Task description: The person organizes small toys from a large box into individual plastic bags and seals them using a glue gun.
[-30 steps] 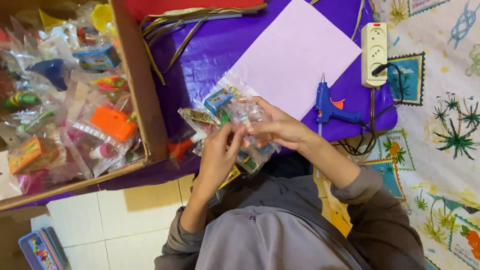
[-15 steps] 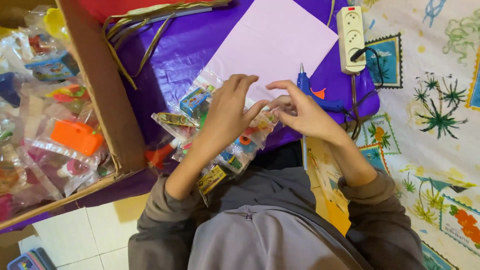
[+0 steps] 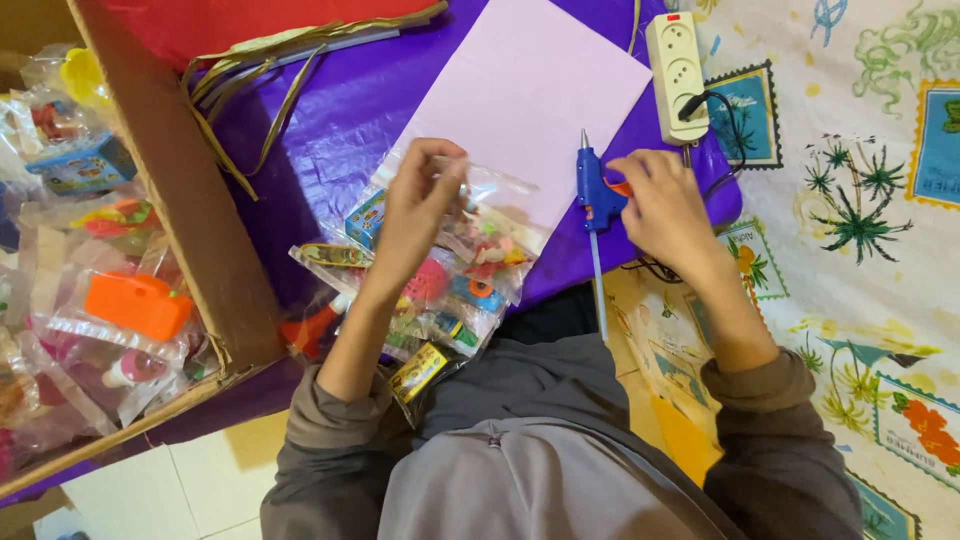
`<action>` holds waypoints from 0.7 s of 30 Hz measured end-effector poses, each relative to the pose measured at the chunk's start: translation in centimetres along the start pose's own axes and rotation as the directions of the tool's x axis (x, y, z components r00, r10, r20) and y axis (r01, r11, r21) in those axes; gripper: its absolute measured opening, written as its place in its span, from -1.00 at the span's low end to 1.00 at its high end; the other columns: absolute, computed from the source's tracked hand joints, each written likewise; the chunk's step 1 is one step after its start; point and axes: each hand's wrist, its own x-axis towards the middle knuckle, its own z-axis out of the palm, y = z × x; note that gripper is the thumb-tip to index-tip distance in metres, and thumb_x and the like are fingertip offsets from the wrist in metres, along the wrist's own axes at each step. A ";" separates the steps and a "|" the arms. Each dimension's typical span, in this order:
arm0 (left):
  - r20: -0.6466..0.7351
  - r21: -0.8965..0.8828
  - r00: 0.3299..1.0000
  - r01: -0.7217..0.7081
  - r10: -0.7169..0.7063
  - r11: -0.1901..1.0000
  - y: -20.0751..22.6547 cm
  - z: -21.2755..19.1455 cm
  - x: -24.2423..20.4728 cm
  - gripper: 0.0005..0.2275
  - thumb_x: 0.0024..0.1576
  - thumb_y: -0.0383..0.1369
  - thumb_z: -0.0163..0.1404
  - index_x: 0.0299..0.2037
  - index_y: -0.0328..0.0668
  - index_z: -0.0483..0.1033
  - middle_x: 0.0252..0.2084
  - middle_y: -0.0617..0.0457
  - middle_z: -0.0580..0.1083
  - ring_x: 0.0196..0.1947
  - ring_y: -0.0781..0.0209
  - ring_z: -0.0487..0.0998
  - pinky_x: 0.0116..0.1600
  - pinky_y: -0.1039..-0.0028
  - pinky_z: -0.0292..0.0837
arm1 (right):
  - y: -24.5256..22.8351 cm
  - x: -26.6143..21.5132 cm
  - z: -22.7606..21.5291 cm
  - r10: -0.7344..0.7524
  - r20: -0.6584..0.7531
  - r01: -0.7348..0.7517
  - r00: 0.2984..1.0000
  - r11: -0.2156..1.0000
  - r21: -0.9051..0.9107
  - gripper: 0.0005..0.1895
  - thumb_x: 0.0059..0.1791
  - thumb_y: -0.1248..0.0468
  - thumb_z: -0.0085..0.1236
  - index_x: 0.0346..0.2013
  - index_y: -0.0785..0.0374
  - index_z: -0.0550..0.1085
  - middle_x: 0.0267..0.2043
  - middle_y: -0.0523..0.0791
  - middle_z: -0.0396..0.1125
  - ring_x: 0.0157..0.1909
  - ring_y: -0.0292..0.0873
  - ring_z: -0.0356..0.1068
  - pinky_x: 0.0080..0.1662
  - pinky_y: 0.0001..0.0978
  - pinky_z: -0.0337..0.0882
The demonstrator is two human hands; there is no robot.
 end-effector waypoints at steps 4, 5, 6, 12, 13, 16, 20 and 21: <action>-0.134 -0.128 0.981 0.121 -0.138 0.984 0.1 -1.7 1.0 -0.82 0.32 -0.39 -0.13 0.09 -0.16 0.37 -0.40 0.06 0.42 -0.51 0.34 0.50 -0.42 0.63 0.43 | 0.7 -0.9 2.7 -0.014 0.029 0.015 0.999 0.998 -0.054 -0.21 -0.25 0.54 0.23 0.30 0.26 0.38 0.22 0.13 0.24 0.35 0.20 0.11 0.19 0.09 0.19; -0.192 -0.174 0.966 0.142 -0.175 0.974 -0.3 -2.3 1.3 -0.79 0.30 -0.39 -0.15 0.11 -0.17 0.35 -0.39 0.08 0.42 -0.51 0.36 0.50 -0.42 0.67 0.41 | 0.5 -1.1 2.6 -0.011 0.086 0.014 0.996 0.999 -0.036 -0.17 -0.28 0.53 0.24 0.32 0.28 0.33 0.24 0.15 0.23 0.36 0.21 0.10 0.22 0.13 0.14; -0.248 -0.221 0.945 0.158 -0.212 0.962 -0.7 -2.9 1.6 -0.77 0.29 -0.39 -0.16 0.13 -0.18 0.33 -0.38 0.09 0.42 -0.50 0.38 0.51 -0.43 0.71 0.38 | 0.4 -1.2 2.6 -0.010 0.141 0.013 0.990 1.000 -0.019 -0.11 -0.30 0.52 0.26 0.35 0.29 0.29 0.26 0.16 0.21 0.38 0.22 0.09 0.25 0.17 0.09; -0.302 -0.219 0.921 0.185 -0.247 0.958 -0.2 -3.9 1.4 -0.71 0.20 -0.37 -0.10 0.13 -0.15 0.35 -0.40 0.08 0.42 -0.55 0.45 0.42 -0.45 0.72 0.34 | 1.7 -1.4 4.3 -0.059 0.008 0.059 0.998 0.998 -0.006 -0.35 -0.26 0.40 0.17 0.17 0.25 0.44 0.12 0.01 0.31 0.16 0.10 0.34 0.04 -0.07 0.37; -0.305 -0.219 0.920 0.185 -0.247 0.958 -0.6 -3.9 1.2 -0.71 0.20 -0.37 -0.10 0.13 -0.15 0.35 -0.40 0.08 0.42 -0.55 0.45 0.42 -0.45 0.72 0.34 | 1.2 -1.4 3.7 -0.062 0.008 0.062 0.998 0.998 -0.006 -0.35 -0.26 0.40 0.17 0.17 0.25 0.44 0.12 0.01 0.31 0.16 0.10 0.34 0.04 -0.07 0.37; -0.244 -0.137 0.936 0.227 -0.255 0.964 -1.0 -3.2 0.9 -0.73 0.18 -0.41 -0.10 0.09 -0.14 0.43 -0.39 0.13 0.39 -0.60 0.49 0.36 -0.53 0.72 0.31 | 0.7 -1.3 2.9 -0.043 -0.079 0.059 0.996 0.977 0.207 -0.33 -0.34 0.50 0.17 0.10 0.30 0.44 0.07 0.04 0.32 0.04 0.16 0.42 -0.01 -0.02 0.39; -0.032 0.391 0.986 0.163 -0.163 0.906 0.7 -1.3 -0.1 -0.75 0.18 -0.39 -0.12 0.03 -0.02 0.50 -0.47 0.05 0.48 -0.62 0.22 0.46 -0.53 0.48 0.33 | 1.5 -1.0 4.8 -0.028 -0.084 0.072 0.996 0.816 0.573 -0.55 -0.27 0.36 0.28 -0.08 0.23 0.49 -0.08 -0.03 0.42 -0.05 0.11 0.47 -0.06 -0.16 0.41; 0.058 0.655 0.990 0.057 -0.125 0.754 1.1 -0.9 -0.3 -0.78 0.22 -0.34 -0.08 0.05 0.11 0.51 -0.44 0.04 0.56 -0.52 0.06 0.58 -0.42 0.32 0.43 | 1.5 -0.8 5.3 -0.045 -0.074 0.082 0.996 0.765 0.639 -0.58 -0.29 0.32 0.32 -0.13 0.19 0.51 -0.14 -0.09 0.44 -0.11 0.05 0.48 -0.09 -0.21 0.41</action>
